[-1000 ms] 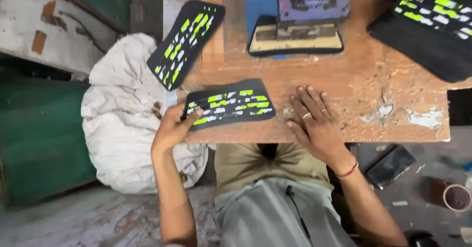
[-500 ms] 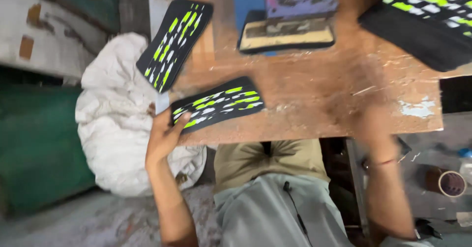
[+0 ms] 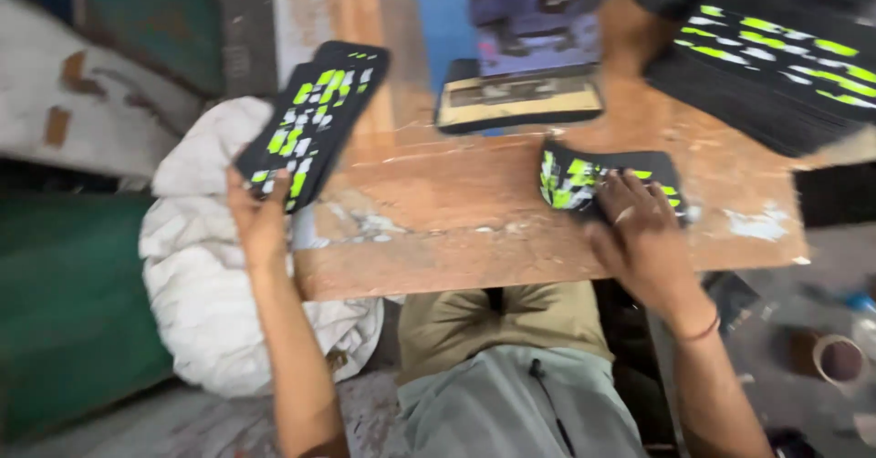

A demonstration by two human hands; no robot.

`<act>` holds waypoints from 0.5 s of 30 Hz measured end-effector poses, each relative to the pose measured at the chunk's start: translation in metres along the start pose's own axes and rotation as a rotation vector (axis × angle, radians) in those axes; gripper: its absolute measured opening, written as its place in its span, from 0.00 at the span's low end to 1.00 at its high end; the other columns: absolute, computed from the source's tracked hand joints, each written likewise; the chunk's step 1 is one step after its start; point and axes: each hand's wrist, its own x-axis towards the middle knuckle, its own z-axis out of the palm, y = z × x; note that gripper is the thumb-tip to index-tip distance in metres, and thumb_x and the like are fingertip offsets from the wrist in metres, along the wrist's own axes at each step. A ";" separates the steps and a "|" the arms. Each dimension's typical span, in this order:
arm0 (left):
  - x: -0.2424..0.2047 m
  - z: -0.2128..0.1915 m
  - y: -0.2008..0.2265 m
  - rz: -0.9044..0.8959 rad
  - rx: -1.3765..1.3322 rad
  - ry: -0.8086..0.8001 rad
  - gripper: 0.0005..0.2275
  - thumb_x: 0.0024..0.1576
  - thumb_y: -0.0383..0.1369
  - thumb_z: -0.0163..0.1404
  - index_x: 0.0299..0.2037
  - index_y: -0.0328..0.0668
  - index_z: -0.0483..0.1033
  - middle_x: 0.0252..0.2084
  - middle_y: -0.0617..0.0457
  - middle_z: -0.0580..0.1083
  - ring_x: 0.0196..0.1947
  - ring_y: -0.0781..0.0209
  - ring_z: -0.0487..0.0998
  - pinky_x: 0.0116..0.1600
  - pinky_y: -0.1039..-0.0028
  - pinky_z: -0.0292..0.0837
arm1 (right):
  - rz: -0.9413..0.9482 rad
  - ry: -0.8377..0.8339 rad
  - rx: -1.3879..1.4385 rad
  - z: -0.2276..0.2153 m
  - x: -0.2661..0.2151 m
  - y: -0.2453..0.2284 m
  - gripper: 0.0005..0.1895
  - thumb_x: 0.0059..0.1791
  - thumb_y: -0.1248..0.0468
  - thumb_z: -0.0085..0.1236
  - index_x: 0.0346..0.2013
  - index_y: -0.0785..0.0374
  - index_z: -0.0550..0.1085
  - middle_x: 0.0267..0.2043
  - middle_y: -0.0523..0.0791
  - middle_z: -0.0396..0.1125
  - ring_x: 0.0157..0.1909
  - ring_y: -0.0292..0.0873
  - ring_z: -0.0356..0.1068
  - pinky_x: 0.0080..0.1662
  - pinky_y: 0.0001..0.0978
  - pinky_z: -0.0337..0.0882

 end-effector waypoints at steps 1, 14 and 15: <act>-0.003 0.001 0.009 0.032 -0.024 -0.016 0.21 0.60 0.19 0.56 0.63 0.37 0.67 0.53 0.53 0.76 0.50 0.66 0.77 0.57 0.76 0.73 | -0.034 -0.005 -0.074 0.010 -0.005 -0.010 0.25 0.51 0.59 0.59 0.61 0.68 0.73 0.65 0.59 0.65 0.69 0.63 0.63 0.68 0.57 0.60; -0.026 0.054 0.078 0.198 0.192 0.030 0.28 0.56 0.20 0.59 0.66 0.33 0.60 0.49 0.47 0.78 0.45 0.64 0.80 0.50 0.77 0.76 | -0.007 -0.053 -0.111 0.042 0.000 -0.033 0.26 0.51 0.55 0.62 0.61 0.64 0.73 0.70 0.54 0.62 0.75 0.59 0.57 0.74 0.58 0.52; -0.037 0.063 0.085 0.212 0.185 0.019 0.28 0.56 0.20 0.59 0.66 0.33 0.60 0.49 0.47 0.78 0.45 0.64 0.80 0.50 0.77 0.76 | -0.003 -0.036 -0.116 0.044 -0.002 -0.030 0.26 0.51 0.55 0.62 0.61 0.64 0.73 0.70 0.54 0.62 0.75 0.59 0.57 0.74 0.58 0.52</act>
